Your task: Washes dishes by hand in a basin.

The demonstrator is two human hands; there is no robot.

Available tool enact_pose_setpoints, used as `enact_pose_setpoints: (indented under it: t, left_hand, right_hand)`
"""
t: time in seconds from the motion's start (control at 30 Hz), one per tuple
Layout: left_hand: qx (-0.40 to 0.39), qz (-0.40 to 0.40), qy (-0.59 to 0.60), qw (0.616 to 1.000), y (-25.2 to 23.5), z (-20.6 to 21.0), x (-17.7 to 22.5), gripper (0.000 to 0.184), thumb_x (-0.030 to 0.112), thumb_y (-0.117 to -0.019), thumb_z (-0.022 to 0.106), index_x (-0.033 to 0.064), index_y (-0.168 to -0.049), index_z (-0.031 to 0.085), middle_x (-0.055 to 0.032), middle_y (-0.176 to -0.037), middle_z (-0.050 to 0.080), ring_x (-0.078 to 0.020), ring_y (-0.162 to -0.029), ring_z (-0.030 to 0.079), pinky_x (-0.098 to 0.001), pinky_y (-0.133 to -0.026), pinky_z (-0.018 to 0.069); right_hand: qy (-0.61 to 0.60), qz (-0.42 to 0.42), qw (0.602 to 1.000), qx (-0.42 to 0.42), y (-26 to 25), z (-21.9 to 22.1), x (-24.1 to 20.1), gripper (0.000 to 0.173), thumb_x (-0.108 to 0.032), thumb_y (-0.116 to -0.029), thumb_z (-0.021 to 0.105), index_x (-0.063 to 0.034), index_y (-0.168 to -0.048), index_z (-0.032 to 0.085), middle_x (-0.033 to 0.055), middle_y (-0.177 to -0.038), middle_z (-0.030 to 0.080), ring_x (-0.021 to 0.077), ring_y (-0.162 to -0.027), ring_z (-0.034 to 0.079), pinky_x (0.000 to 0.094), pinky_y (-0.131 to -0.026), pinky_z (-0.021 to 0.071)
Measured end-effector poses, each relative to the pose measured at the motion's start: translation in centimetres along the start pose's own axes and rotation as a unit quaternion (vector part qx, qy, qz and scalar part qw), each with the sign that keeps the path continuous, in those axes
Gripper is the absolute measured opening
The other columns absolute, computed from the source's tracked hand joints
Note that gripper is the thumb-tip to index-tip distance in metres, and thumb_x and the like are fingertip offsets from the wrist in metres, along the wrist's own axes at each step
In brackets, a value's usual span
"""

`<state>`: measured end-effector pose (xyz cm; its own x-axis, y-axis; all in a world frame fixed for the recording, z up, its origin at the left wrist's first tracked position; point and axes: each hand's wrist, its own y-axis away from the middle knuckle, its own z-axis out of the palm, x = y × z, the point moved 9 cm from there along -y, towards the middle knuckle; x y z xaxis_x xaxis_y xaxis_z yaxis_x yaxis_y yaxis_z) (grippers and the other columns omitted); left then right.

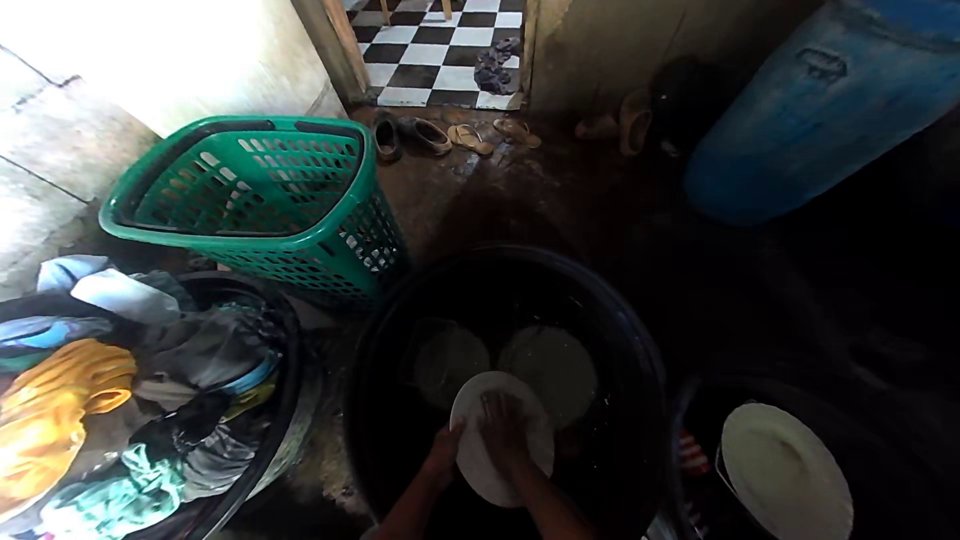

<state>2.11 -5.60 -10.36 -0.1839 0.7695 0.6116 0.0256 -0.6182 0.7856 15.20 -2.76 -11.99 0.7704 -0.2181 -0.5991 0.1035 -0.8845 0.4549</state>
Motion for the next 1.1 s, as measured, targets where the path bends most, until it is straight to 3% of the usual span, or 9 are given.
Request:
enact_pose_setpoints:
  t: [0.1,0.27,0.37,0.5,0.67,0.73,0.87,0.97,1.1]
  left_hand:
    - [-0.007,0.013,0.010,1.000,0.2,0.6,0.5,0.042,0.028,-0.1122,0.039,-0.0021,-0.141,0.047,-0.0202,-0.112,0.069,-0.0249,-0.096,0.071,-0.0429,-0.085,0.0603]
    - [0.018,0.055,0.015,0.998,-1.2,-1.1,0.9,0.046,0.031,-0.1126,0.037,-0.0041,-0.141,0.047,-0.0211,-0.117,0.066,-0.0248,-0.103,0.068,-0.0443,-0.092,0.0566]
    - [0.067,0.061,0.042,0.995,-1.1,-3.1,2.5,0.045,0.032,-0.1124,0.037,-0.0024,-0.140,0.048,-0.0198,-0.113,0.068,-0.0235,-0.097,0.070,-0.0434,-0.085,0.0594]
    - [0.087,0.056,0.020,0.994,-0.6,-4.0,3.4,0.044,0.031,-0.1120,0.039,-0.0026,-0.138,0.050,-0.0195,-0.110,0.067,-0.0224,-0.093,0.070,-0.0416,-0.083,0.0592]
    - [0.039,0.007,0.017,0.999,-0.5,-2.1,0.7,0.044,0.032,-0.1122,0.038,-0.0020,-0.138,0.049,-0.0204,-0.110,0.068,-0.0258,-0.094,0.070,-0.0448,-0.083,0.0597]
    - [0.018,-0.002,0.017,1.000,-0.4,-1.1,0.3,0.044,0.032,-0.1124,0.038,-0.0019,-0.138,0.049,-0.0200,-0.109,0.069,-0.0259,-0.093,0.071,-0.0446,-0.083,0.0604]
    - [0.009,-0.007,0.001,1.000,-0.8,-1.5,1.2,0.047,0.036,-0.1124,0.035,-0.0005,-0.140,0.049,-0.0199,-0.112,0.069,-0.0265,-0.097,0.071,-0.0456,-0.085,0.0598]
    - [-0.015,-0.016,-0.025,0.999,-0.8,-1.1,1.3,0.049,0.037,-0.1127,0.033,-0.0014,-0.139,0.049,-0.0196,-0.113,0.069,-0.0261,-0.098,0.071,-0.0456,-0.086,0.0597]
    - [-0.003,-0.037,0.000,0.999,-1.0,-0.9,-0.6,0.048,0.035,-0.1131,0.033,-0.0022,-0.140,0.048,-0.0202,-0.114,0.067,-0.0256,-0.099,0.068,-0.0452,-0.087,0.0573]
  right_hand:
    - [-0.023,0.046,0.998,0.026,-0.5,0.0,1.2,0.070,-0.046,-0.1094,0.035,-0.0027,-0.163,0.023,0.0208,-0.171,0.015,0.0381,-0.159,0.012,0.0637,-0.125,0.0088]
    - [-0.148,-0.136,0.979,0.034,3.2,0.4,-5.6,0.036,-0.013,-0.1031,0.053,0.0041,-0.133,0.064,0.0257,-0.140,0.059,0.0411,-0.134,0.053,0.0534,-0.115,0.0398]
    - [-0.097,-0.128,0.986,-0.042,4.9,0.7,-4.6,0.031,-0.015,-0.1048,0.051,0.0042,-0.121,0.068,0.0272,-0.130,0.063,0.0422,-0.126,0.057,0.0525,-0.110,0.0442]
    - [0.056,-0.024,0.998,-0.033,2.7,-1.6,3.7,0.040,-0.019,-0.1059,0.046,-0.0025,-0.140,0.060,0.0245,-0.149,0.052,0.0409,-0.143,0.045,0.0545,-0.120,0.0319]
    - [0.021,0.147,0.989,0.024,0.5,-4.8,7.2,0.058,-0.031,-0.1091,0.045,-0.0002,-0.157,0.035,0.0257,-0.160,0.037,0.0399,-0.148,0.038,0.0523,-0.121,0.0333]
    - [0.059,0.140,0.988,0.017,-0.2,-3.6,5.8,0.066,-0.036,-0.1089,0.041,0.0013,-0.161,0.025,0.0255,-0.168,0.021,0.0411,-0.155,0.022,0.0566,-0.125,0.0205]
    - [0.057,0.119,0.991,0.002,-1.0,-2.1,3.7,0.067,-0.044,-0.1099,0.034,0.0006,-0.160,0.028,0.0235,-0.169,0.020,0.0404,-0.157,0.018,0.0615,-0.124,0.0181]
    - [0.031,0.014,0.999,-0.007,-1.1,0.1,1.2,0.072,-0.051,-0.1081,0.035,-0.0018,-0.160,0.031,0.0216,-0.169,0.021,0.0389,-0.158,0.016,0.0627,-0.125,0.0133]
    - [-0.003,-0.095,0.990,-0.103,1.5,3.1,-4.0,0.064,-0.039,-0.1117,0.030,0.0007,-0.161,0.025,0.0184,-0.171,0.016,0.0328,-0.159,0.013,0.0591,-0.127,0.0086]
